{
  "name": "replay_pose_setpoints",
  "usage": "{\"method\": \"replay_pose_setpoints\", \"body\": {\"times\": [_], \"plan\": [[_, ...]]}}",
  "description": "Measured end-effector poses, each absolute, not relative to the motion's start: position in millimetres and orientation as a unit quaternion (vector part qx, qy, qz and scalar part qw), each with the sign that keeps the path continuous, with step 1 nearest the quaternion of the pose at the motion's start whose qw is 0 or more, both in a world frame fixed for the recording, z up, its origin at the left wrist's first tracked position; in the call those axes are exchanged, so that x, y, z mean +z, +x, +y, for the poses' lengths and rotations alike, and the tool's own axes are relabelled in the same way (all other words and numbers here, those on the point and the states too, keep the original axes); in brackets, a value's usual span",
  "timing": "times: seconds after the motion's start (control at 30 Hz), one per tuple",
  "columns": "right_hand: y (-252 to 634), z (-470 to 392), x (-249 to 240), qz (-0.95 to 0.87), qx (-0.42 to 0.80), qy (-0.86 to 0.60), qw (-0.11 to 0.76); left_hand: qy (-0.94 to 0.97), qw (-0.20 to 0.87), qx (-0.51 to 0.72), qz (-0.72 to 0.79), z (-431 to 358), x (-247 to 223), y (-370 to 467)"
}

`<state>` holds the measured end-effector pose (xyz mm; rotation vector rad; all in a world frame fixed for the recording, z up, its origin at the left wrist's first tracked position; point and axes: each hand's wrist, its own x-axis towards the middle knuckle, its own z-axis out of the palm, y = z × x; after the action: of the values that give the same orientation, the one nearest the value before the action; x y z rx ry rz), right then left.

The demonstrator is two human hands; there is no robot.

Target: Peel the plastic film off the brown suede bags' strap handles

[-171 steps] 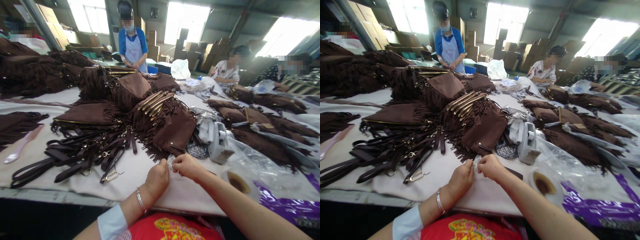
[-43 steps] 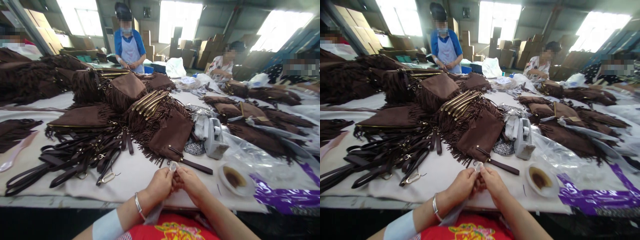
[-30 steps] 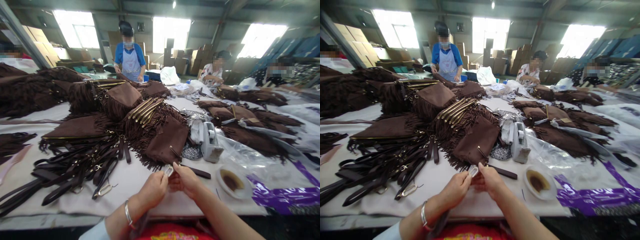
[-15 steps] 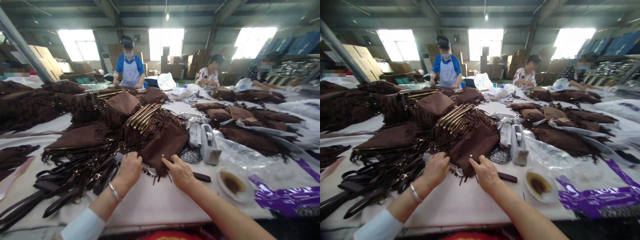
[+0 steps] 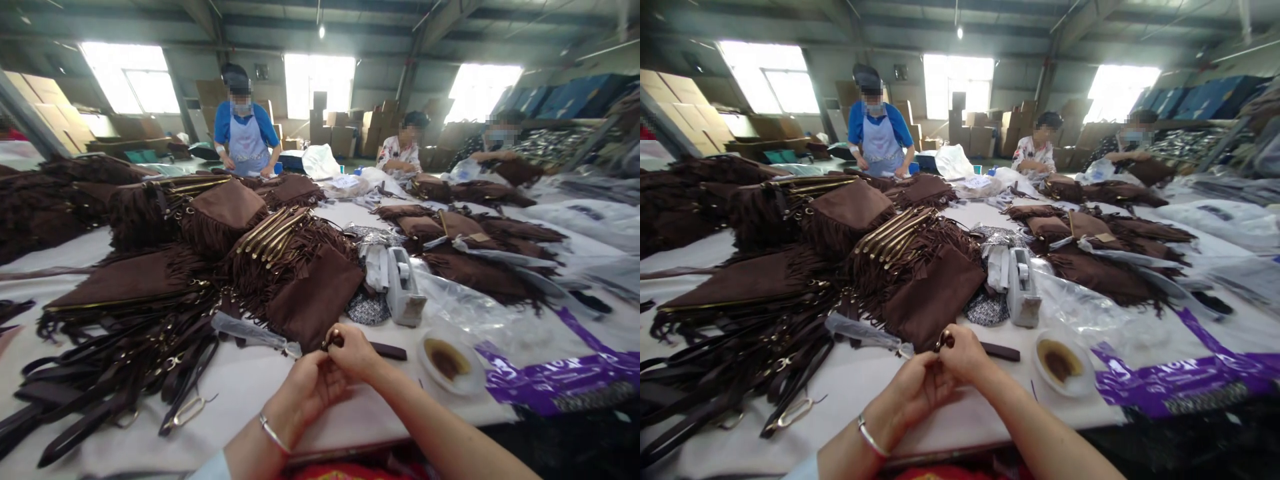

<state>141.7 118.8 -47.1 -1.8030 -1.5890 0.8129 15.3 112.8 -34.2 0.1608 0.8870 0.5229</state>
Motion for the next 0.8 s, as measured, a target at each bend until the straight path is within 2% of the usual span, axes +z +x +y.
{"method": "replay_pose_setpoints", "body": {"times": [0.1,0.2,0.3,0.4,0.5,0.57,0.67,0.8], "plan": [[143,103,-42,-0.656,0.226,-0.648,0.315,0.050,0.854,0.293,0.427,116,-36,21],[140,78,-29,-0.763,0.120,-0.576,0.266,0.054,0.842,0.339,0.416,120,-40,24],[148,51,-11,-0.816,0.086,-0.518,0.241,0.095,0.802,0.383,0.448,128,-44,20],[187,31,3,-0.743,0.053,-0.598,0.295,0.112,0.767,0.388,0.498,140,-44,11],[262,16,5,-0.551,-0.030,-0.750,0.364,0.124,0.781,0.358,0.497,146,-44,3],[319,7,-1,-0.446,-0.030,-0.834,0.324,0.138,0.786,0.339,0.499,145,-43,2],[387,1,-14,-0.399,0.011,-0.896,0.195,0.162,0.781,0.321,0.510,141,-43,2],[425,22,-26,-0.385,-0.010,-0.907,0.167,0.175,0.774,0.314,0.522,138,-48,4]]}}
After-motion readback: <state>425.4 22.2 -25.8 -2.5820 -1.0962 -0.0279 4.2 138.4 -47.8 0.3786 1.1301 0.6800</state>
